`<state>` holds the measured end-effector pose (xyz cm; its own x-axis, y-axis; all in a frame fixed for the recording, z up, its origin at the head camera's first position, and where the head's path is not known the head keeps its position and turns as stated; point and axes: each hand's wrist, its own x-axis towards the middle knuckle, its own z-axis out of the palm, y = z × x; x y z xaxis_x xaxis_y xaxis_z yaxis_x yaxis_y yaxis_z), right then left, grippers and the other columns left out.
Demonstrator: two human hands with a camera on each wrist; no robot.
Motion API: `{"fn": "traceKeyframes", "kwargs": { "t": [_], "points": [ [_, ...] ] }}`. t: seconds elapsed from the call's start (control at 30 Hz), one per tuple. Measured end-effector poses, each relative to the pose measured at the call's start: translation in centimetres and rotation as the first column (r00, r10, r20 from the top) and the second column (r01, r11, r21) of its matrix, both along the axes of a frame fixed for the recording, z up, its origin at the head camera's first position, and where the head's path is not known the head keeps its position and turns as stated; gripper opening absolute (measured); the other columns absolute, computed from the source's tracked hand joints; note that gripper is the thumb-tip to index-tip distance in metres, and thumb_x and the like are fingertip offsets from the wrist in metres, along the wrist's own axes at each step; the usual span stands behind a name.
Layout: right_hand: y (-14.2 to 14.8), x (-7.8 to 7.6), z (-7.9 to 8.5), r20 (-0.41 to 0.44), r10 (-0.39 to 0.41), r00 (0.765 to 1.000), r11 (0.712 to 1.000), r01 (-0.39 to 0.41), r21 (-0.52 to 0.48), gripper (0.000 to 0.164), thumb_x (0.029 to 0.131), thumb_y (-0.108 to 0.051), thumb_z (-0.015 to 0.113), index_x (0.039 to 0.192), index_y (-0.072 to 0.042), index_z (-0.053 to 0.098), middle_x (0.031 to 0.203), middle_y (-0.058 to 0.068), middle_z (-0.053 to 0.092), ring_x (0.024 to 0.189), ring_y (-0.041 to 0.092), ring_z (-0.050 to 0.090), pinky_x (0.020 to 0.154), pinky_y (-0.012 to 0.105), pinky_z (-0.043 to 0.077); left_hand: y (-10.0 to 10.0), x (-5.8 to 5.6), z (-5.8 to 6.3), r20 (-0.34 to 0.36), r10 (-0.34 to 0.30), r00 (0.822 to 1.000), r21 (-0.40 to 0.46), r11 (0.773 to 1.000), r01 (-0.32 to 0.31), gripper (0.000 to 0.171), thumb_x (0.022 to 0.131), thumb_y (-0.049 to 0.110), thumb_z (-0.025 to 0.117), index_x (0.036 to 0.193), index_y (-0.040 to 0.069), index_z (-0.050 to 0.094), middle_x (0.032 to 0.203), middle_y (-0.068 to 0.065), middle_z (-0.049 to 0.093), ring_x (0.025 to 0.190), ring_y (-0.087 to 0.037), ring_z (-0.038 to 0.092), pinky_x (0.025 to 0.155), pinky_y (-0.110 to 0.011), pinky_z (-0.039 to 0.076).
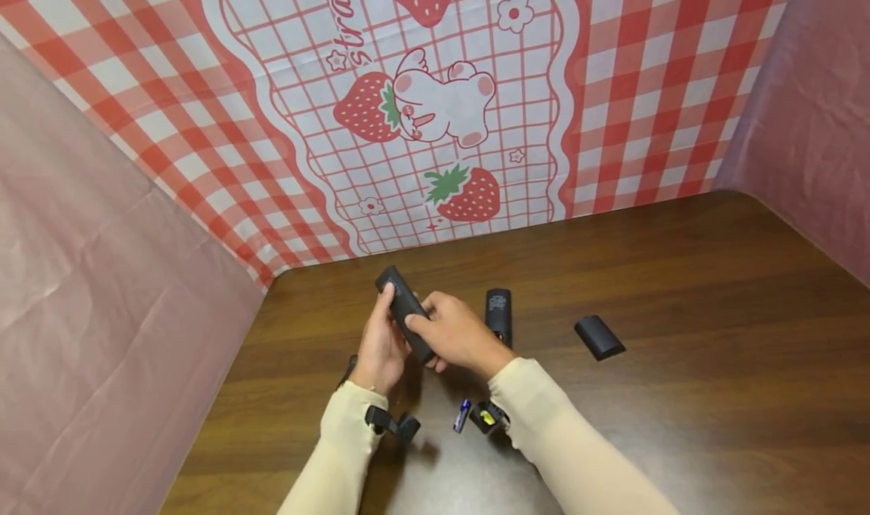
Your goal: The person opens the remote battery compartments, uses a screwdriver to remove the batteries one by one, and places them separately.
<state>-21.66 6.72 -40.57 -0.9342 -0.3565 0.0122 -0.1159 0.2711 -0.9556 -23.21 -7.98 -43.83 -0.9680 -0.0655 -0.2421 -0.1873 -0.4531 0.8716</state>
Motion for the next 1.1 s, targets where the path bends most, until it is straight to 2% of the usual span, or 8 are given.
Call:
{"fn": "traceKeyframes", "kwargs": {
  "t": [0.17,0.3,0.4,0.53,0.73,0.97,1.1],
  "points": [
    [-0.1,0.0,-0.2,0.001,0.009,1.0,1.0,-0.009,-0.001,0.031,0.098,-0.028,0.061,0.111,0.0,0.058,0.069,0.011,0.064,0.044,0.024,0.06,0.047,0.049,0.053,0.1,-0.3,-0.1,-0.035,-0.007,0.999,0.031,0.999,0.008,0.064,0.091,0.06,0.063,0.123,0.004,0.064,0.103,-0.005,0.067,0.094,-0.017,0.061,0.082,-0.031,0.041],
    [-0.4,0.0,-0.3,0.005,0.029,1.0,1.0,-0.029,-0.01,0.031,0.098,-0.027,0.061,0.111,0.001,0.058,0.071,0.011,0.065,0.043,0.024,0.06,0.047,0.05,0.053,0.1,-0.4,-0.1,-0.075,0.043,0.996,0.077,0.996,-0.037,0.066,0.092,0.053,0.067,0.129,0.0,0.059,0.102,-0.01,0.07,0.101,-0.022,0.063,0.085,-0.033,0.044],
    [-0.5,0.0,-0.4,0.007,0.047,0.999,0.999,-0.047,-0.018,0.03,0.099,-0.027,0.061,0.11,0.001,0.058,0.071,0.011,0.066,0.044,0.023,0.06,0.047,0.05,0.053,0.0,-0.5,0.0,-0.09,0.068,0.994,0.105,0.993,-0.058,0.057,0.094,0.049,0.066,0.126,0.003,0.06,0.098,-0.011,0.072,0.098,-0.023,0.064,0.084,-0.033,0.047],
    [-0.6,0.1,-0.4,0.018,0.065,0.998,0.998,-0.065,-0.019,0.029,0.099,-0.026,0.059,0.109,0.002,0.059,0.068,0.01,0.066,0.044,0.023,0.061,0.048,0.051,0.054,0.0,-0.5,-0.1,-0.1,0.067,0.993,0.109,0.992,-0.056,0.044,0.096,0.045,0.064,0.119,0.007,0.063,0.093,-0.01,0.071,0.09,-0.022,0.064,0.078,-0.031,0.05],
    [-0.7,0.1,-0.7,0.059,0.069,0.996,0.998,-0.068,-0.019,0.028,0.1,-0.024,0.058,0.108,0.003,0.058,0.068,0.013,0.066,0.045,0.024,0.063,0.048,0.05,0.054,0.1,-0.7,-0.4,-0.1,0.059,0.993,0.1,0.994,-0.049,0.04,0.098,0.038,0.063,0.116,0.002,0.062,0.086,-0.009,0.069,0.083,-0.02,0.063,0.073,-0.029,0.051],
    [-0.9,0.1,-1.0,0.184,0.109,0.977,0.987,-0.084,-0.14,0.036,0.103,-0.032,0.056,0.109,0.003,0.053,0.074,0.019,0.067,0.051,0.024,0.066,0.045,0.041,0.054,0.5,-0.8,-0.4,-0.133,0.051,0.99,0.083,0.996,-0.041,0.031,0.098,0.033,0.063,0.105,0.003,0.063,0.081,-0.009,0.068,0.078,-0.02,0.064,0.073,-0.031,0.052],
    [-1.1,0.1,-1.2,0.235,0.131,0.963,0.976,-0.084,-0.2,0.043,0.103,-0.038,0.055,0.112,0.003,0.048,0.073,0.021,0.067,0.05,0.023,0.065,0.045,0.041,0.055,0.7,-0.9,-0.4,-0.149,0.051,0.988,0.069,0.997,-0.041,0.028,0.098,0.031,0.063,0.102,0.003,0.064,0.079,-0.009,0.068,0.079,-0.02,0.066,0.075,-0.031,0.053]
  ]
}}
